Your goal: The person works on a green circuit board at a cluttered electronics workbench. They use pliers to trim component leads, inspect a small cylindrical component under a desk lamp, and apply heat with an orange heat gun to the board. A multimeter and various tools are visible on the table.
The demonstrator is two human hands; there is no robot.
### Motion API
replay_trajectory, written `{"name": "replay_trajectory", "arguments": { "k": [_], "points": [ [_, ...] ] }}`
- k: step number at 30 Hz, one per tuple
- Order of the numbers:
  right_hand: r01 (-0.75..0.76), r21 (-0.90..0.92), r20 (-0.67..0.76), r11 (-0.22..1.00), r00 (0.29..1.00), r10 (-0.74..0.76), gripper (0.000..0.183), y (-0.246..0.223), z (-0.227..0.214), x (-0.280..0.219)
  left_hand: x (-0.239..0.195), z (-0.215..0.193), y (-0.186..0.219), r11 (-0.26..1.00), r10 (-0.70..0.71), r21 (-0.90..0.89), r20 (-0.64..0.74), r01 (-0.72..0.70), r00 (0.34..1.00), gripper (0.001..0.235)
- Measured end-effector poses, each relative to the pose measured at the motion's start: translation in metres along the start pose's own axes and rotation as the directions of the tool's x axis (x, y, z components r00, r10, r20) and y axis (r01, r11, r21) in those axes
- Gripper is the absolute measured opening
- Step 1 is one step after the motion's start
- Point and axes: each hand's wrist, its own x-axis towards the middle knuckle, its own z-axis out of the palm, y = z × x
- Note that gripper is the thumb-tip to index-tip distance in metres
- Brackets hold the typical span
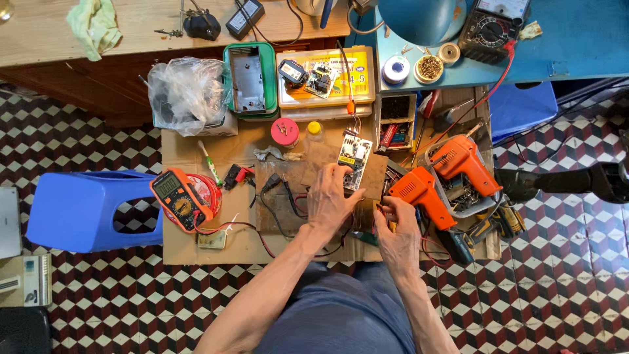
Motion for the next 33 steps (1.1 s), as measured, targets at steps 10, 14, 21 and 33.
{"name": "replay_trajectory", "arguments": {
  "k": [10, 14, 21, 33],
  "points": [
    [-0.397, 0.062, -0.150, 0.916, 0.904, 0.401, 0.040, 0.065, -0.023, -0.055, 0.006, 0.002, -0.013, 0.997, -0.063, -0.026, 0.102, 0.066, 0.993, 0.044],
    [-0.486, 0.070, -0.112, 0.871, 0.864, 0.491, 0.039, 0.093, -0.023, -0.062, 0.018, -0.006, -0.029, 0.868, -0.285, -0.351, 0.227, 0.351, 0.931, 0.035],
    [-0.498, -0.128, -0.015, 0.857, 0.865, 0.501, 0.041, 0.122, 0.010, -0.043, 0.002, -0.032, -0.079, 0.011, -0.327, -0.729, 0.645, 0.685, 0.691, 0.032],
    [-0.355, -0.317, -0.163, 0.880, 0.934, 0.318, 0.046, 0.161, 0.052, -0.006, -0.012, -0.027, -0.071, -0.011, -0.276, -0.668, 0.717, 0.744, 0.640, 0.036]
  ]
}}
